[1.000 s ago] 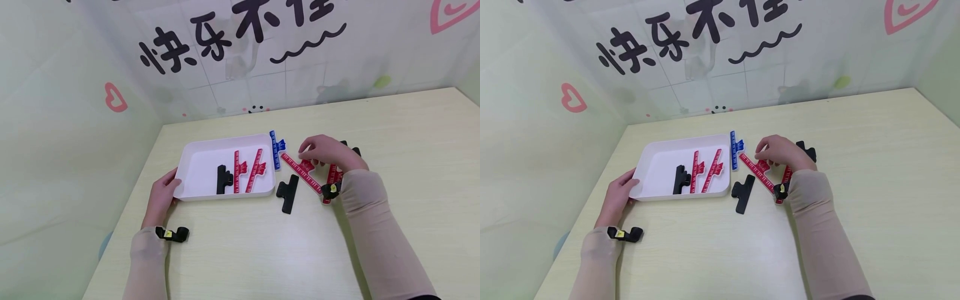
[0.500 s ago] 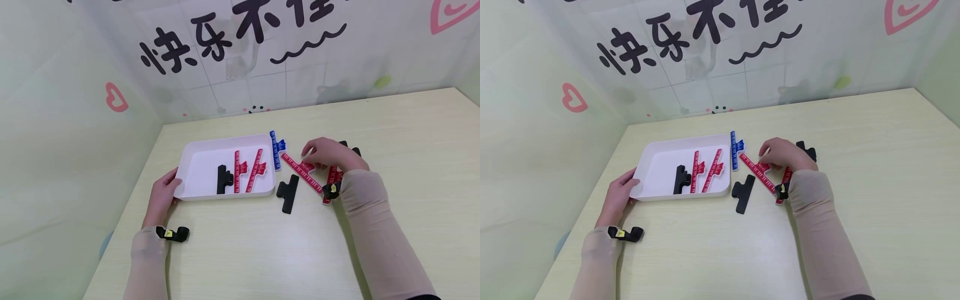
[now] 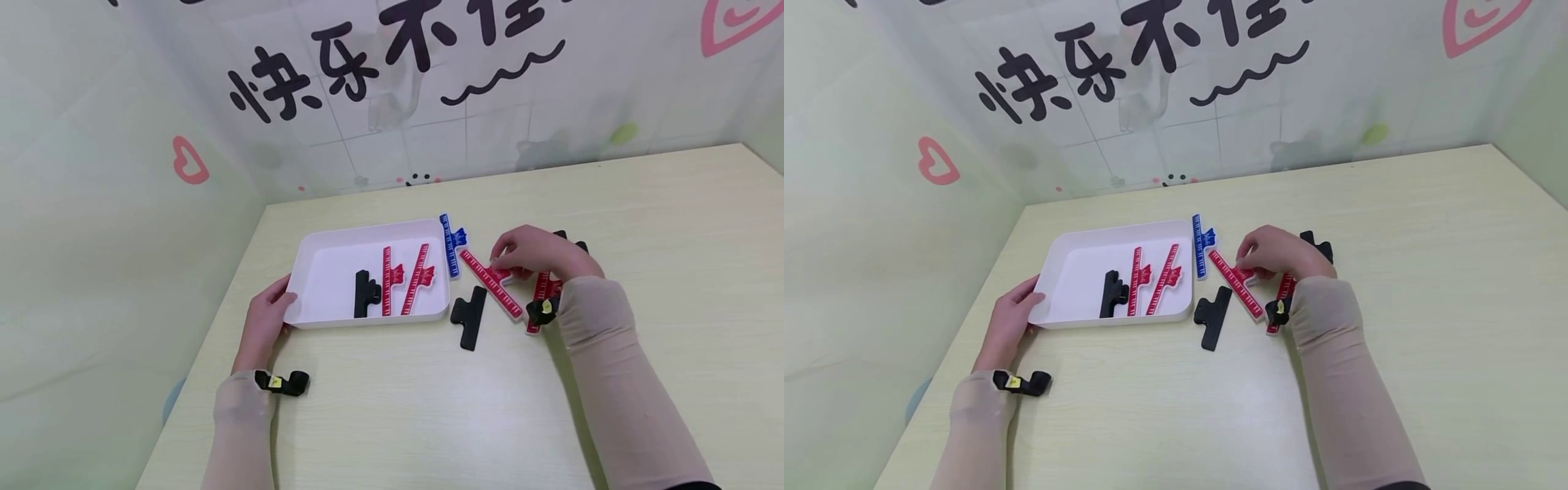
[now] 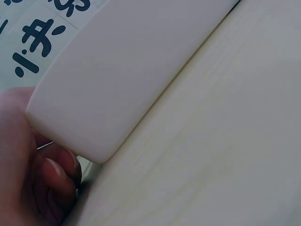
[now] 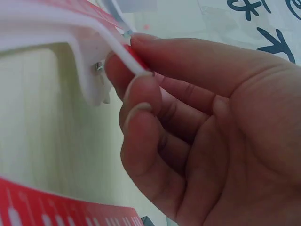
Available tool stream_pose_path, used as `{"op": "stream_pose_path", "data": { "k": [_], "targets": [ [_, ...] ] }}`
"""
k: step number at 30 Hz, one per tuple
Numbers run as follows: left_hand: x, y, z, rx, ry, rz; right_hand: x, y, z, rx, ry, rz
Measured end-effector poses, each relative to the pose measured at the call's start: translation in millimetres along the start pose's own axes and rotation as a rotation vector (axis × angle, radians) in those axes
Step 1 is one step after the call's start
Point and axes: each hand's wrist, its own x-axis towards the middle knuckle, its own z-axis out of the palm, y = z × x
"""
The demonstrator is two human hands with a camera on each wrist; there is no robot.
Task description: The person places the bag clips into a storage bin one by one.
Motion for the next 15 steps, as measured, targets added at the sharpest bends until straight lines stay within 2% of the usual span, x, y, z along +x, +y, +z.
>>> {"op": "stream_pose_path", "data": {
  "k": [15],
  "targets": [
    [-0.7, 0.7, -0.2, 0.005, -0.007, 0.017, -6.3, -2.4, -4.7, 0.012, 0.022, -0.051]
  ]
}}
